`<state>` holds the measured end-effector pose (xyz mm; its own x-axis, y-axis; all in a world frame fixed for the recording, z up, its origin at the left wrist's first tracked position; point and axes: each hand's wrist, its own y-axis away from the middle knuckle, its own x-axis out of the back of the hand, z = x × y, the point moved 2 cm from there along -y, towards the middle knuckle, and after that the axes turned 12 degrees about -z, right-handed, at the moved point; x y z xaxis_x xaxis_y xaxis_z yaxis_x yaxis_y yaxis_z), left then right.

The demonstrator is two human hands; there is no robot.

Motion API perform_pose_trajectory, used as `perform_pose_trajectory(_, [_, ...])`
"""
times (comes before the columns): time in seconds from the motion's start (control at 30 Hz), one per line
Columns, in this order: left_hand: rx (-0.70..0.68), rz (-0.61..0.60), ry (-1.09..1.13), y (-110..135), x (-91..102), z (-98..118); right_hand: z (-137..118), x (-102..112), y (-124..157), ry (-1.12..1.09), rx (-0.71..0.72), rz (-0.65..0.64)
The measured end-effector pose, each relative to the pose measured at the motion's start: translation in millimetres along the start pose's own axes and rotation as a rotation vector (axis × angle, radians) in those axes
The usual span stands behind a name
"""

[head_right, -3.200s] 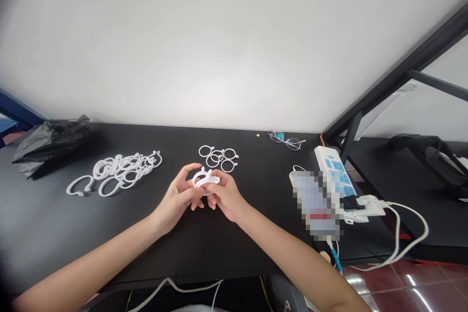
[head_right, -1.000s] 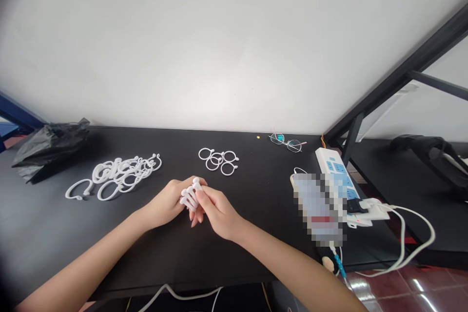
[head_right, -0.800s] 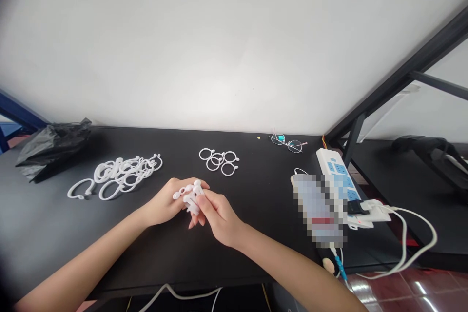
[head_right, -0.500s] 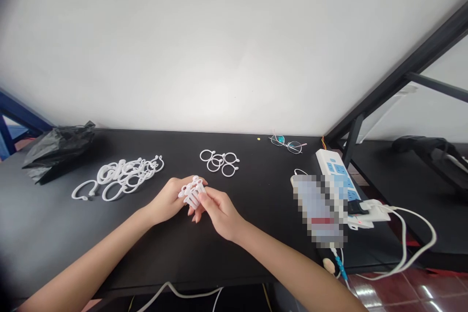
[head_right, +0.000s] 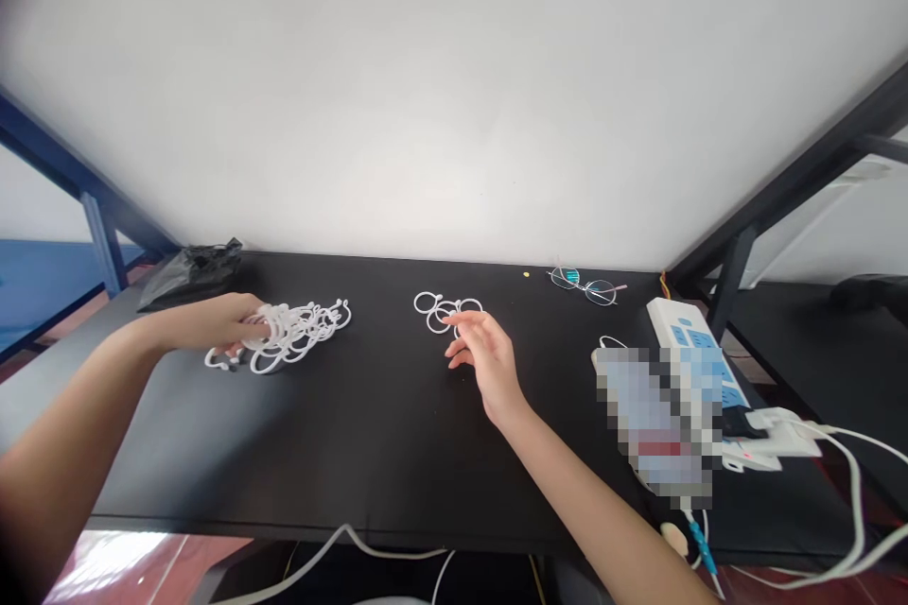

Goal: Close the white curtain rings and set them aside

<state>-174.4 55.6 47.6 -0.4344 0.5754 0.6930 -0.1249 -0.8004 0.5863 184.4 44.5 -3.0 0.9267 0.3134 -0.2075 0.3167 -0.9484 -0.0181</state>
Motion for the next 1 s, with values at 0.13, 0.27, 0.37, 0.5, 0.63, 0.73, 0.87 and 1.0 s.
perform_pose_trajectory(0.13, [0.018,-0.093,0.012,-7,-1.0,-11,0,3,-2,-0.016,0.002,0.037])
perform_pose_trajectory(0.27, [0.046,-0.039,0.02,-9,1.6,-22,-1,9,-5,-0.05,0.002,0.083])
perform_pose_trajectory(0.37, [0.038,-0.045,0.013,-7,1.1,-26,-2,13,-6,-0.073,0.012,0.122])
perform_pose_trajectory(0.5, [0.086,-0.025,-0.056,-2,-3.2,-27,-4,17,-7,-0.1,0.031,0.154])
perform_pose_trajectory(0.63, [0.069,-0.025,-0.052,2,-7.8,-26,-6,21,-9,-0.069,0.057,0.177])
perform_pose_trajectory(0.73, [0.07,-0.008,-0.065,6,-6.3,-26,-6,31,-14,0.063,0.11,0.21])
perform_pose_trajectory(0.87, [0.031,0.03,-0.142,9,-1.2,-16,-3,48,-21,0.498,0.141,0.182])
perform_pose_trajectory(1.0, [-0.056,0.12,-0.18,11,-4.7,4,9,51,-25,0.876,0.088,0.02])
